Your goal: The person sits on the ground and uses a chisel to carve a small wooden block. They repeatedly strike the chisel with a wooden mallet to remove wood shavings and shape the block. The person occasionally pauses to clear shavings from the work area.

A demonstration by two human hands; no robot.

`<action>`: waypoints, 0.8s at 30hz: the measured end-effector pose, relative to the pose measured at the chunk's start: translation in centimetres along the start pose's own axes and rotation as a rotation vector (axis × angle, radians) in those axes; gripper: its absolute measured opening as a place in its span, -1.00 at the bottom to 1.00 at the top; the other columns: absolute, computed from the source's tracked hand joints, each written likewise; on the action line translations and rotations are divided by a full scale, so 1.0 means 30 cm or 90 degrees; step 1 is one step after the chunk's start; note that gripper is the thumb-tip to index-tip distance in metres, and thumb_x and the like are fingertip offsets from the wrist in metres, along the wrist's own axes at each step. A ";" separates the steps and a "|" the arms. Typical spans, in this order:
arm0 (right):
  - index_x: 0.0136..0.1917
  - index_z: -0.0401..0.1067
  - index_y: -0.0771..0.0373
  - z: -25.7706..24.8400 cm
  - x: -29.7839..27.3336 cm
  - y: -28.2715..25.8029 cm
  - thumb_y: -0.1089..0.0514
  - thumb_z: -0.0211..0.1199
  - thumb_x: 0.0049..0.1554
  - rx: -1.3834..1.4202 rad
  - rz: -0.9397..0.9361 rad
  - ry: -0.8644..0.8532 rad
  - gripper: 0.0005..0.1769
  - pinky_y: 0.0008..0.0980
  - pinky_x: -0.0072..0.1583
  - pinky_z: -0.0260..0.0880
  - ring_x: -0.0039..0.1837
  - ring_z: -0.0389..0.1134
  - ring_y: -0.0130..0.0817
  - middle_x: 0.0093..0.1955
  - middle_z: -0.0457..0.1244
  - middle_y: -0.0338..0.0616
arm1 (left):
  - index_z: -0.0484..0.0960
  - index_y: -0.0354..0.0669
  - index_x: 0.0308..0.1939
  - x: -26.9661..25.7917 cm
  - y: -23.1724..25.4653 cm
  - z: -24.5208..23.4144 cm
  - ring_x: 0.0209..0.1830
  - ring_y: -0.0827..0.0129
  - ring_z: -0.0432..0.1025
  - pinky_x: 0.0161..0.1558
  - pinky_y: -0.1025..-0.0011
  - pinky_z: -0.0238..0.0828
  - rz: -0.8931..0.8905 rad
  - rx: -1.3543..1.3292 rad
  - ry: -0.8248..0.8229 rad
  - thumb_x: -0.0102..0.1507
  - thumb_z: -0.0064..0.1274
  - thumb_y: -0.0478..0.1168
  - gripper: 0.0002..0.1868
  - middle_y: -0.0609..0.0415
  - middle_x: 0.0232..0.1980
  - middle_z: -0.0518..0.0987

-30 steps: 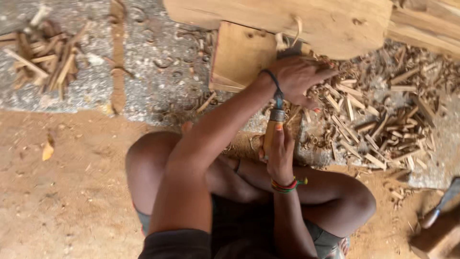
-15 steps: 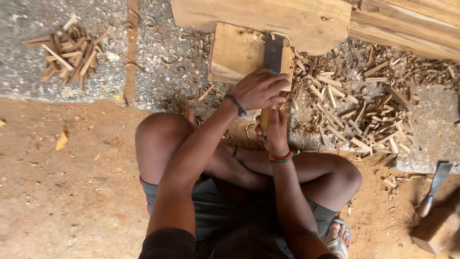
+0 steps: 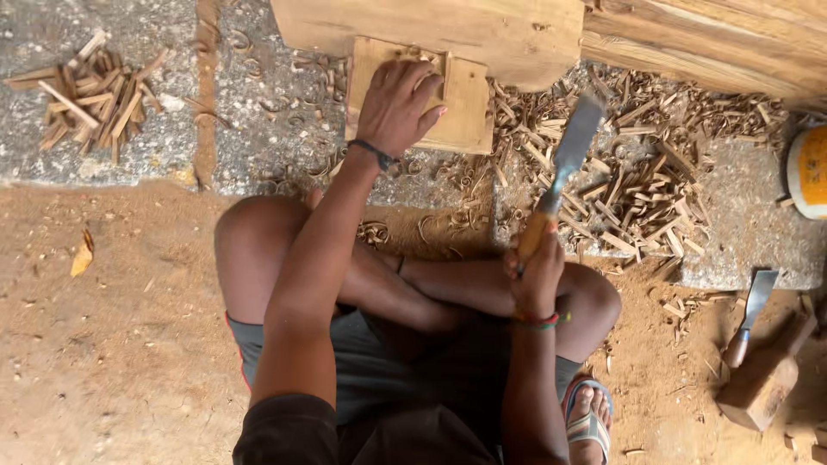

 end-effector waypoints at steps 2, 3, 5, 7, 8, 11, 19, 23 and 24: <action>0.12 0.31 0.22 -0.009 -0.051 0.037 -0.18 -0.16 0.40 -0.038 0.039 0.013 -0.55 -0.52 -0.49 0.02 -0.49 0.09 -0.54 -0.32 0.21 -0.19 | 0.60 -0.17 0.23 0.021 -0.009 0.079 0.32 0.01 0.33 0.42 -0.17 0.10 0.015 0.036 -0.017 0.38 0.14 -0.06 -0.60 -0.19 0.29 0.48; 0.10 0.29 0.23 -0.002 -0.059 0.057 -0.17 -0.14 0.40 -0.040 0.056 0.018 -0.57 -0.53 -0.49 0.01 -0.49 0.10 -0.53 -0.31 0.22 -0.18 | 0.61 -0.11 0.24 0.033 -0.036 0.105 0.36 0.03 0.32 0.46 -0.17 0.07 0.022 0.060 -0.023 0.40 0.12 -0.12 -0.65 -0.16 0.33 0.46; 0.08 0.27 0.23 0.009 -0.063 0.069 -0.15 -0.13 0.39 -0.051 0.072 0.018 -0.60 -0.53 -0.49 0.02 -0.48 0.13 -0.51 -0.31 0.23 -0.17 | 0.65 0.00 0.23 0.032 -0.072 0.137 0.43 0.06 0.29 0.51 -0.19 -0.03 0.023 0.081 -0.034 0.41 0.07 -0.23 -0.69 -0.09 0.38 0.45; 0.08 0.28 0.22 0.017 -0.055 0.062 -0.13 -0.12 0.37 -0.071 0.066 0.010 -0.61 -0.52 -0.49 0.03 -0.49 0.13 -0.51 -0.31 0.23 -0.16 | 0.68 0.10 0.18 0.035 -0.093 0.140 0.49 0.08 0.26 0.54 -0.22 -0.14 0.013 0.075 -0.044 0.39 0.02 -0.33 -0.67 -0.01 0.40 0.46; 0.07 0.27 0.24 0.022 -0.048 0.061 -0.14 -0.13 0.38 -0.087 0.054 0.008 -0.60 -0.52 -0.49 0.04 -0.48 0.14 -0.51 -0.32 0.23 -0.16 | 0.68 0.10 0.18 0.040 -0.099 0.139 0.49 0.07 0.24 0.53 -0.22 -0.19 0.015 0.087 -0.052 0.37 0.03 -0.32 -0.67 -0.03 0.42 0.45; 0.05 0.26 0.28 0.021 -0.048 0.078 -0.15 -0.14 0.39 -0.136 0.043 0.004 -0.57 -0.52 -0.49 0.06 -0.47 0.16 -0.51 -0.31 0.23 -0.17 | 0.65 0.03 0.18 0.031 -0.103 0.147 0.50 0.01 0.19 0.51 -0.27 -0.32 -0.011 0.097 -0.097 0.32 0.07 -0.23 -0.67 -0.12 0.43 0.43; 0.10 0.29 0.28 0.011 -0.057 0.123 -0.14 -0.15 0.38 -0.140 0.079 0.011 -0.56 -0.52 -0.51 0.03 -0.48 0.15 -0.53 -0.32 0.24 -0.17 | 0.50 -0.32 0.35 -0.025 -0.303 -0.123 0.57 -0.15 0.03 0.48 -0.32 -0.39 -0.256 0.270 -0.005 0.23 0.17 0.07 -0.28 -0.32 0.49 0.29; 0.14 0.31 0.29 0.021 -0.054 0.129 -0.11 -0.12 0.38 -0.120 0.062 -0.006 -0.57 -0.52 -0.48 0.08 -0.49 0.16 -0.52 -0.33 0.24 -0.16 | 0.46 -0.21 0.42 0.029 -0.140 -0.138 0.48 -0.28 0.05 0.40 -0.39 -0.21 -0.145 0.130 0.060 0.27 0.29 0.20 -0.21 -0.40 0.46 0.22; 0.14 0.32 0.31 0.031 -0.056 0.133 -0.10 -0.11 0.39 -0.122 0.053 -0.017 -0.57 -0.52 -0.47 0.11 -0.48 0.16 -0.52 -0.33 0.25 -0.15 | 0.44 -0.12 0.43 0.049 -0.068 -0.087 0.54 -0.16 0.11 0.52 -0.25 -0.09 -0.088 0.095 0.026 0.29 0.31 0.11 -0.27 -0.29 0.52 0.22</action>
Point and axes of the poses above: each hand's wrist, its own x-axis towards the middle knuckle, its own z-axis out of the palm, y = z × x, the point moved 10 cm from there along x, towards the middle knuckle
